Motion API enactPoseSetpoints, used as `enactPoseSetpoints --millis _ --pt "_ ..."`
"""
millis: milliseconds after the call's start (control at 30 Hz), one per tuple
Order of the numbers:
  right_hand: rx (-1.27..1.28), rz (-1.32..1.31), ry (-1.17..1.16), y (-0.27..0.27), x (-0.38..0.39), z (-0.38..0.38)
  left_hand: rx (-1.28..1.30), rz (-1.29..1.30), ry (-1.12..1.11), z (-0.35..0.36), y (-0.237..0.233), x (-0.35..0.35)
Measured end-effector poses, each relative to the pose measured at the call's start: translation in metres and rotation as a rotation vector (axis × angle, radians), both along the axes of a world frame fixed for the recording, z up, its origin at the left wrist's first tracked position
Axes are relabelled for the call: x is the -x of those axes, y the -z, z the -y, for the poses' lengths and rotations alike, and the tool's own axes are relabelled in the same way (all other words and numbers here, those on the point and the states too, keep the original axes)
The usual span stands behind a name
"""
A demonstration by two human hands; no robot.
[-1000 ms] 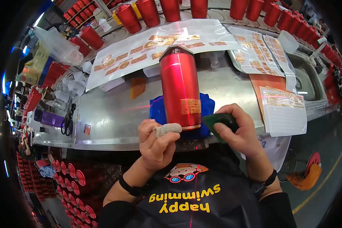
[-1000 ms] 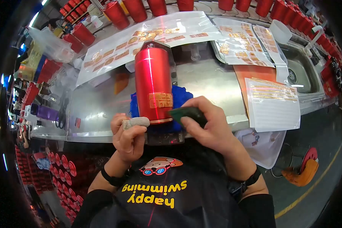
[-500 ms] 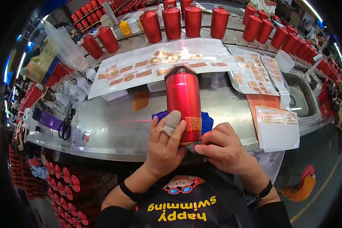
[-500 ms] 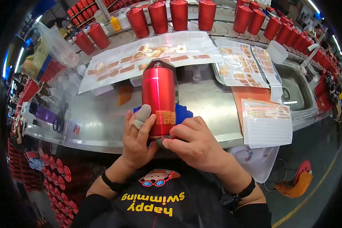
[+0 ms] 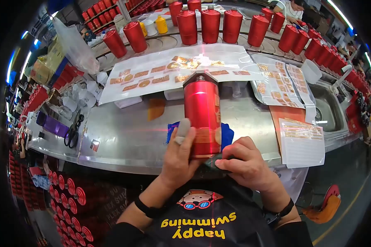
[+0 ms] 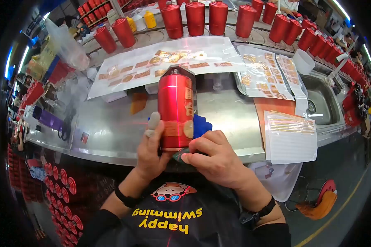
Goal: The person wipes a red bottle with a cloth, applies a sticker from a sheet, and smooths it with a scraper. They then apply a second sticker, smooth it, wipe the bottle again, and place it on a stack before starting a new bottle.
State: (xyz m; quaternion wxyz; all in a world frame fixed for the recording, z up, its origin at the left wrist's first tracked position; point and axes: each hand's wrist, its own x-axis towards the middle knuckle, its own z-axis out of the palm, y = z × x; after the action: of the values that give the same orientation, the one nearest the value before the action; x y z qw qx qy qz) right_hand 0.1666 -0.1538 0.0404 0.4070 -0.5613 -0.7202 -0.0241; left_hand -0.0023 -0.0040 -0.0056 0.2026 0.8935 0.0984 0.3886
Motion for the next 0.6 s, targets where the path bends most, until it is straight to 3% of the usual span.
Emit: enactPoseSetpoints --millis 33,233,333,467,600 --pt "0.0 -0.007 0.0 0.001 0.0 0.0 0.285 -0.008 0.033 0.004 0.006 0.006" --pt "-0.002 -0.019 -0.03 0.001 -0.003 0.0 -0.228 -0.187 -0.089 0.004 -0.03 -0.002" --pt "0.006 -0.027 -0.019 0.004 -0.004 0.002 -0.187 -0.124 -0.018 -0.002 -0.016 -0.004" --pt "0.0 -0.046 -0.026 0.006 -0.005 0.002 0.387 0.007 0.1 -0.002 0.012 0.008" --pt "-0.001 -0.038 -0.048 0.006 -0.007 0.0 -0.147 -0.154 -0.087 0.001 -0.022 -0.003"
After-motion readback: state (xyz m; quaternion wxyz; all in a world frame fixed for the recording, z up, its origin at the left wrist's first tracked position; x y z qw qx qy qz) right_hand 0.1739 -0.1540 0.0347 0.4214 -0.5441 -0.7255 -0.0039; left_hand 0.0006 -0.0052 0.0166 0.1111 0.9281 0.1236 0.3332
